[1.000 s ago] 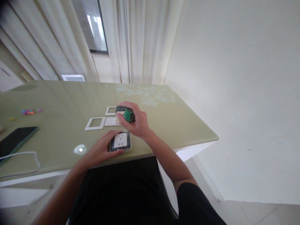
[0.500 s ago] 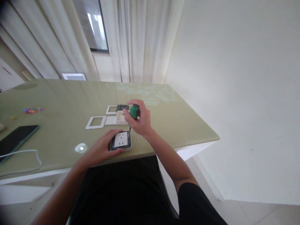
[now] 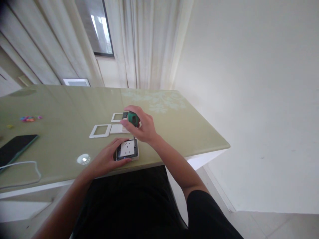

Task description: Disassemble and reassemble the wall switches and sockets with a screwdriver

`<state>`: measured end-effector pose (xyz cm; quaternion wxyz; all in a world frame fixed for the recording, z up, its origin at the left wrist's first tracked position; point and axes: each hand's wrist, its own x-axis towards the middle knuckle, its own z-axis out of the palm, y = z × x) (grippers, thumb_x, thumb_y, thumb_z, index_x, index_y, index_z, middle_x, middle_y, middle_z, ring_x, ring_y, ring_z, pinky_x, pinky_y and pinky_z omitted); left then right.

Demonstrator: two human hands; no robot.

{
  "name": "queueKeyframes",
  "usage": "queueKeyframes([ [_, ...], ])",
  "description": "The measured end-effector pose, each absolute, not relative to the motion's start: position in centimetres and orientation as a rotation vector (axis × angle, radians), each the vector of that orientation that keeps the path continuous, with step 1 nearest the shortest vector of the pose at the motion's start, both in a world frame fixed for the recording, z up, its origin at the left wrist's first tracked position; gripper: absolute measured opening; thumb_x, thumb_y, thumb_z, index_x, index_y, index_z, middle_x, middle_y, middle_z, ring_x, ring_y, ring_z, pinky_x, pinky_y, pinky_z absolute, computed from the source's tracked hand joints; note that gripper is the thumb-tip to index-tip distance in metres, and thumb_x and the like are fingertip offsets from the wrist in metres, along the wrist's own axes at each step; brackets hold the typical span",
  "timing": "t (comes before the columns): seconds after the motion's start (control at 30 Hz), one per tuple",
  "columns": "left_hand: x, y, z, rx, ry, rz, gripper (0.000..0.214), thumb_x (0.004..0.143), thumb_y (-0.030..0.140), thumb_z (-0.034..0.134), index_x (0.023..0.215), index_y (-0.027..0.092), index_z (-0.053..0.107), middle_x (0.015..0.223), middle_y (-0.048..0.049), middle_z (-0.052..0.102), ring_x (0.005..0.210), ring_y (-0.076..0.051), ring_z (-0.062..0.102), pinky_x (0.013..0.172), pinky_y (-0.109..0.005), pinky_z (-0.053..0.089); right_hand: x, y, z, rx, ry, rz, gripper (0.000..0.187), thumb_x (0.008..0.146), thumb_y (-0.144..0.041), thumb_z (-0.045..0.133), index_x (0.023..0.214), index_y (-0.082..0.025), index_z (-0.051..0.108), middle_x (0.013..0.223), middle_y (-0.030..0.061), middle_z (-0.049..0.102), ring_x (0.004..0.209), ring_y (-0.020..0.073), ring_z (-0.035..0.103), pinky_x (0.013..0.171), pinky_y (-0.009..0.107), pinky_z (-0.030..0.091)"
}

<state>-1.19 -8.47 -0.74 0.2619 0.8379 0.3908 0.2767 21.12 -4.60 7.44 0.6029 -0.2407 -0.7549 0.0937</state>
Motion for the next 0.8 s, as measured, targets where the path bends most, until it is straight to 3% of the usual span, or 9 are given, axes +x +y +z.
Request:
queueKeyframes([
  [0.1, -1.2, -8.4, -0.8, 2.265, 1.054, 0.747, 0.068, 0.095, 0.054, 0.081, 0.152, 0.028, 0.056, 0.152, -0.0127, 0.064, 0.140, -0.038, 0.063, 0.121, -0.054, 0.051, 22.0, -4.7, 7.7, -0.518, -1.810, 0.254, 0.030, 0.115, -0.043, 0.049, 0.136, -0.028, 0.065, 0.111, 0.0036, 0.080, 0.082, 0.0145, 0.078, 0.072, 0.028, 0.063],
  [0.2, -1.2, -8.5, -0.8, 2.261, 1.059, 0.738, 0.068, 0.096, 0.055, 0.080, 0.152, 0.026, 0.055, 0.153, -0.0135, 0.063, 0.141, -0.038, 0.063, 0.122, -0.055, 0.050, 22.6, -4.7, 7.5, -0.546, -1.765, 0.136, 0.021, 0.109, -0.037, 0.062, 0.126, -0.027, 0.070, 0.101, 0.0029, 0.079, 0.075, 0.0155, 0.073, 0.072, 0.032, 0.061],
  [0.3, -1.2, -8.5, -0.8, 2.256, 1.064, 0.737, 0.068, 0.096, 0.055, 0.080, 0.152, 0.026, 0.056, 0.153, -0.0140, 0.063, 0.141, -0.038, 0.062, 0.122, -0.056, 0.050, 22.7, -4.9, 7.6, -0.561, -1.725, 0.034, 0.019, 0.102, -0.038, 0.071, 0.119, -0.028, 0.074, 0.097, 0.0046, 0.077, 0.081, 0.0202, 0.071, 0.078, 0.038, 0.062],
  [0.47, -1.2, -8.5, -0.8, 2.254, 1.062, 0.756, 0.068, 0.094, 0.055, 0.081, 0.152, 0.027, 0.057, 0.152, -0.0135, 0.064, 0.140, -0.039, 0.063, 0.121, -0.056, 0.051, 22.9, -6.2, 8.8, -0.537, -1.943, 0.276, 0.041, 0.114, -0.035, 0.043, 0.152, -0.030, 0.060, 0.134, 0.0084, 0.074, 0.100, 0.0192, 0.078, 0.089, 0.039, 0.065],
  [0.53, -1.2, -8.5, -0.7, 2.254, 1.064, 0.760, 0.068, 0.094, 0.056, 0.081, 0.152, 0.027, 0.058, 0.151, -0.0129, 0.065, 0.139, -0.039, 0.064, 0.121, -0.055, 0.052, 23.0, -6.5, 9.0, -0.600, -1.949, 0.220, 0.034, 0.112, -0.035, 0.055, 0.144, -0.030, 0.065, 0.122, 0.0062, 0.076, 0.092, 0.0178, 0.076, 0.086, 0.036, 0.064],
  [0.63, -1.1, -8.5, -0.7, 2.252, 1.072, 0.759, 0.068, 0.094, 0.057, 0.081, 0.151, 0.027, 0.059, 0.152, -0.0130, 0.065, 0.140, -0.039, 0.064, 0.121, -0.056, 0.052, 23.3, -6.7, 9.0, -0.701, -1.840, -0.053, 0.021, 0.100, -0.037, 0.078, 0.119, -0.028, 0.074, 0.095, 0.0027, 0.073, 0.080, 0.0187, 0.068, 0.080, 0.035, 0.062],
  [0.7, -1.1, -8.4, -0.7, 2.252, 1.075, 0.756, 0.068, 0.093, 0.057, 0.082, 0.150, 0.027, 0.060, 0.152, -0.0134, 0.065, 0.140, -0.039, 0.064, 0.121, -0.056, 0.051, 23.5, -6.9, 9.3, -0.702, -1.861, 0.051, 0.026, 0.103, -0.038, 0.074, 0.126, -0.027, 0.072, 0.107, 0.0054, 0.074, 0.088, 0.0201, 0.071, 0.084, 0.036, 0.063],
  [0.8, -1.2, -8.4, -0.8, 2.251, 1.075, 0.750, 0.068, 0.094, 0.056, 0.081, 0.151, 0.027, 0.059, 0.153, -0.0137, 0.064, 0.140, -0.039, 0.063, 0.121, -0.056, 0.051, 24.1, -7.3, 10.5, -0.577, -1.981, 0.569, 0.039, 0.113, -0.034, 0.054, 0.152, -0.030, 0.059, 0.144, 0.0099, 0.069, 0.118, 0.0227, 0.076, 0.096, 0.039, 0.065],
])
